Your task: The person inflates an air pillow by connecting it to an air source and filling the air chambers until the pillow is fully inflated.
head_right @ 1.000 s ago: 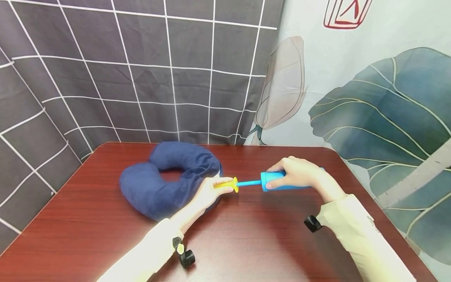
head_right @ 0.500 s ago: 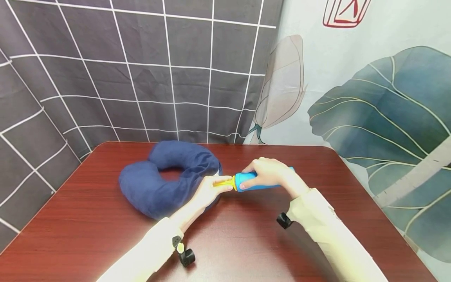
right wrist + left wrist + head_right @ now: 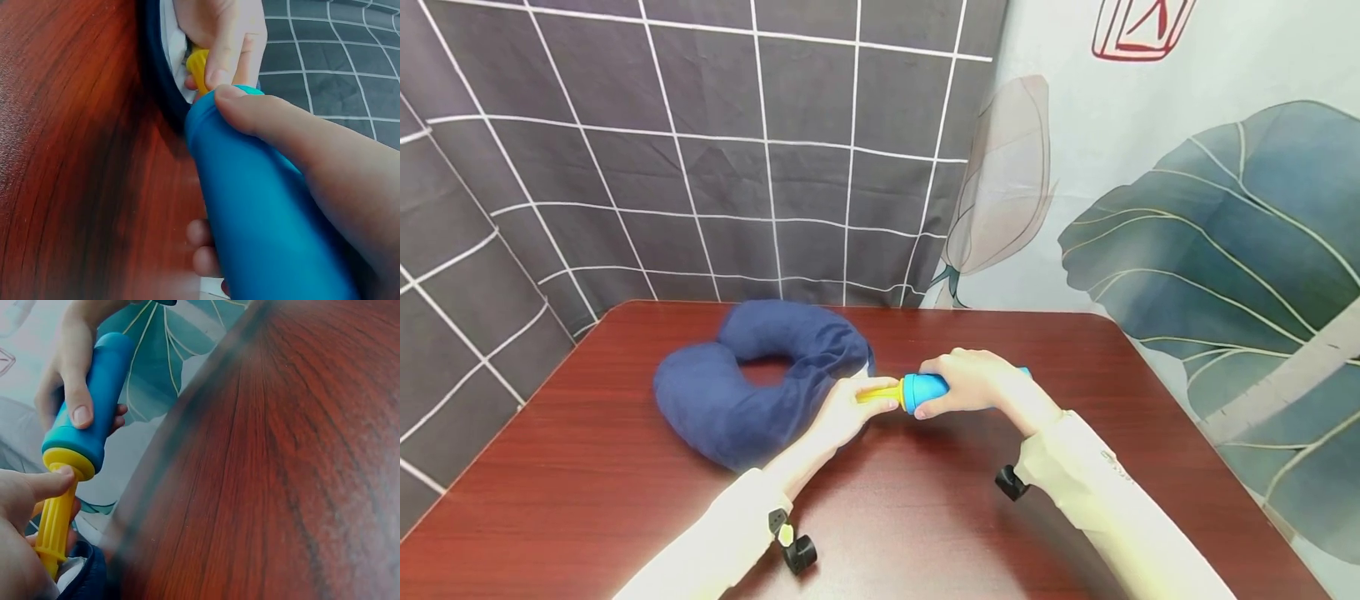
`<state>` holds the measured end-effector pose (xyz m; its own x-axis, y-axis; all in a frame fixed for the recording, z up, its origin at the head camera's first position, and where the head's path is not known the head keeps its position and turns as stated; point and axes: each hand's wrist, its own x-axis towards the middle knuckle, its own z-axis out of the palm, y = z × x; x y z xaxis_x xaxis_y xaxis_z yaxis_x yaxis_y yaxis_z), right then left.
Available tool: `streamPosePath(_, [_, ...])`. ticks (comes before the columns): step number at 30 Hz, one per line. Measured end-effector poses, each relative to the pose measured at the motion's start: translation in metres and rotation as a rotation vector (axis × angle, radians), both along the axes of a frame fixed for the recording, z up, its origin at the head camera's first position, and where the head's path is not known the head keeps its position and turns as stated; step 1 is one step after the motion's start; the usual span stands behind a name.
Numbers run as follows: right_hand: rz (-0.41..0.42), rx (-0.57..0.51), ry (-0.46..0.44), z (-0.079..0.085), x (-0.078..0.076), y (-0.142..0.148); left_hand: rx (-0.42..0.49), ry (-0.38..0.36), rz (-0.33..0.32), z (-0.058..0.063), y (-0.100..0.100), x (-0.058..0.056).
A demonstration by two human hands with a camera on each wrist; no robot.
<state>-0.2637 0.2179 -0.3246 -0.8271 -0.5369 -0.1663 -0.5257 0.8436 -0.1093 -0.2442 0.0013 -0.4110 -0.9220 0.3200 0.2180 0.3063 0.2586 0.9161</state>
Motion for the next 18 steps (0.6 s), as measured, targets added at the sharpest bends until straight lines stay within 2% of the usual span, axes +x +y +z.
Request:
streamPosePath(8, [-0.004, 0.006, 0.04, 0.009, 0.009, 0.012, -0.023, 0.045, -0.002, 0.002, -0.001, 0.001])
streamPosePath(18, [-0.057, -0.007, 0.02, 0.024, 0.02, 0.053, -0.019, 0.086, 0.008, 0.0, -0.001, 0.001])
